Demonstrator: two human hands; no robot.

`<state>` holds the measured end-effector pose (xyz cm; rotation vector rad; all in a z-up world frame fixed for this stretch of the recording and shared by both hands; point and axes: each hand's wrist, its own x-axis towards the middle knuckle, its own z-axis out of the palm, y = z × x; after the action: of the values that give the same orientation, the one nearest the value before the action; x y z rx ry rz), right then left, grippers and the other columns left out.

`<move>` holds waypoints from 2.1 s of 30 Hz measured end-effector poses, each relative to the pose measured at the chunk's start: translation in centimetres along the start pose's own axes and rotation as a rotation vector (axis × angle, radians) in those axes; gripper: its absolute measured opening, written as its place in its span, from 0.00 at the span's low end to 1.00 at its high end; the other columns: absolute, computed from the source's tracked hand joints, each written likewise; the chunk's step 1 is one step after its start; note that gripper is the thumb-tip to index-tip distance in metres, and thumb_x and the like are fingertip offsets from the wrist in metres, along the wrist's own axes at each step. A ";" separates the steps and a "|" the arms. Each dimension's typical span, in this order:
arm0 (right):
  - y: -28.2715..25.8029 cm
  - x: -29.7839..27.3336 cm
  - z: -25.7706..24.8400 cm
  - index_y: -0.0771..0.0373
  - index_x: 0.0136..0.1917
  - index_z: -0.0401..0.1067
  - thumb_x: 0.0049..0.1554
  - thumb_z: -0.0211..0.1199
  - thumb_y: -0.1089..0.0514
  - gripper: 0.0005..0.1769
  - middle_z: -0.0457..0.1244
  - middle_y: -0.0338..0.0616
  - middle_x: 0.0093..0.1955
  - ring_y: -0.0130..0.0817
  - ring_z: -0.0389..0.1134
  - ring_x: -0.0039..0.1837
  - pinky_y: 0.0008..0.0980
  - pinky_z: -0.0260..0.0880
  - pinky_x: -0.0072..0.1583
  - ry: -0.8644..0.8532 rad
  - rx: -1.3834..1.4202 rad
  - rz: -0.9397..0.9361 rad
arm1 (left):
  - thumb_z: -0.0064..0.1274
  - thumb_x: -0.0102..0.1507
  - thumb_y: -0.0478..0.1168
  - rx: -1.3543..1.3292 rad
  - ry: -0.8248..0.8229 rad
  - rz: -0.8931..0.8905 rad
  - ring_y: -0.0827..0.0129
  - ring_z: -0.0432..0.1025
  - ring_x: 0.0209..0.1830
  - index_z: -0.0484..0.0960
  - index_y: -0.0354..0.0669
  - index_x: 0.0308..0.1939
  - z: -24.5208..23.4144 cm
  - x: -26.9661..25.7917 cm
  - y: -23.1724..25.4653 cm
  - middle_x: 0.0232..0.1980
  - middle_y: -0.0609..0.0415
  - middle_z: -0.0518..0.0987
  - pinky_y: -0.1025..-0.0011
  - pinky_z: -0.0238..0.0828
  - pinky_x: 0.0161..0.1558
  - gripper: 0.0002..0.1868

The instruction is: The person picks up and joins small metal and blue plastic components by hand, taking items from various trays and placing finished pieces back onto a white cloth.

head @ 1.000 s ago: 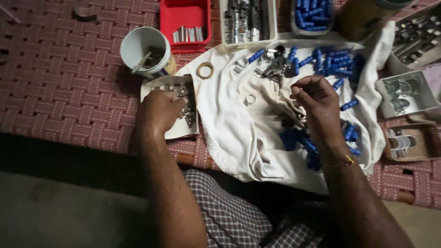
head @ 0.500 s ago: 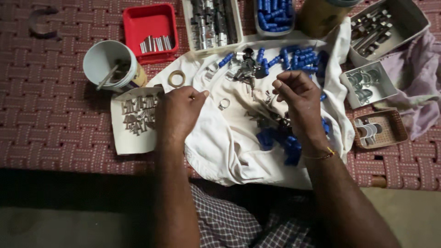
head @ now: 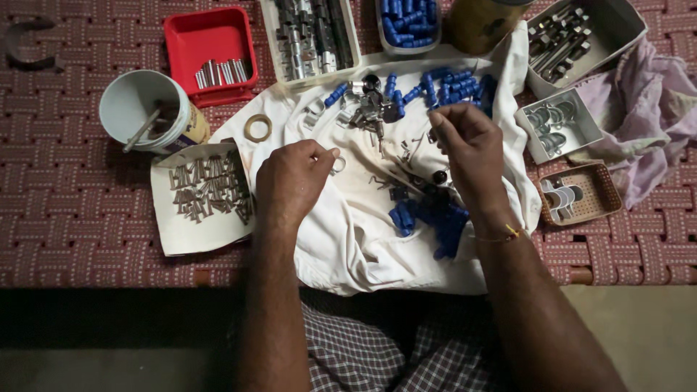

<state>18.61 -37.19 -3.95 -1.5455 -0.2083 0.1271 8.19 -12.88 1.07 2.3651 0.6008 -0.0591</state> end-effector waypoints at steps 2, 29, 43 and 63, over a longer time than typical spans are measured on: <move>0.0 -0.1 0.1 0.64 0.52 0.75 0.65 0.66 0.59 0.07 0.67 0.32 0.42 0.18 0.64 0.42 0.21 0.64 0.45 -0.028 -0.055 0.000 | 0.57 0.62 0.57 -0.001 -0.008 -0.009 0.53 0.81 0.40 0.88 0.50 0.35 0.2 0.1 0.0 0.39 0.49 0.86 0.59 0.75 0.40 0.16; -5.9 -1.8 1.4 0.57 0.52 0.81 0.57 0.66 0.48 0.14 0.73 0.47 0.43 0.40 0.74 0.42 0.39 0.73 0.48 -0.453 -0.955 0.055 | 0.58 0.62 0.55 -0.003 0.005 0.009 0.54 0.81 0.39 0.88 0.50 0.38 0.6 0.7 -0.8 0.39 0.48 0.86 0.59 0.74 0.41 0.15; -7.9 -4.5 2.0 0.56 0.60 0.76 0.42 0.77 0.50 0.32 0.66 0.43 0.60 0.43 0.71 0.57 0.40 0.71 0.59 -0.848 -0.979 0.137 | 0.59 0.62 0.56 0.017 -0.041 -0.030 0.51 0.80 0.40 0.87 0.51 0.37 0.9 0.7 -0.3 0.39 0.49 0.86 0.56 0.73 0.42 0.15; -5.8 -3.3 0.5 0.60 0.54 0.77 0.58 0.66 0.60 0.10 0.73 0.41 0.47 0.28 0.75 0.49 0.29 0.75 0.51 -0.528 -0.555 0.211 | 0.54 0.63 0.49 -0.004 -0.006 0.196 0.48 0.78 0.39 0.87 0.54 0.37 4.9 1.1 0.1 0.37 0.49 0.85 0.54 0.73 0.41 0.09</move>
<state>15.01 -37.55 1.67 -2.0617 -0.5298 0.6948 9.82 -15.60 -2.78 2.4070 0.3628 0.0224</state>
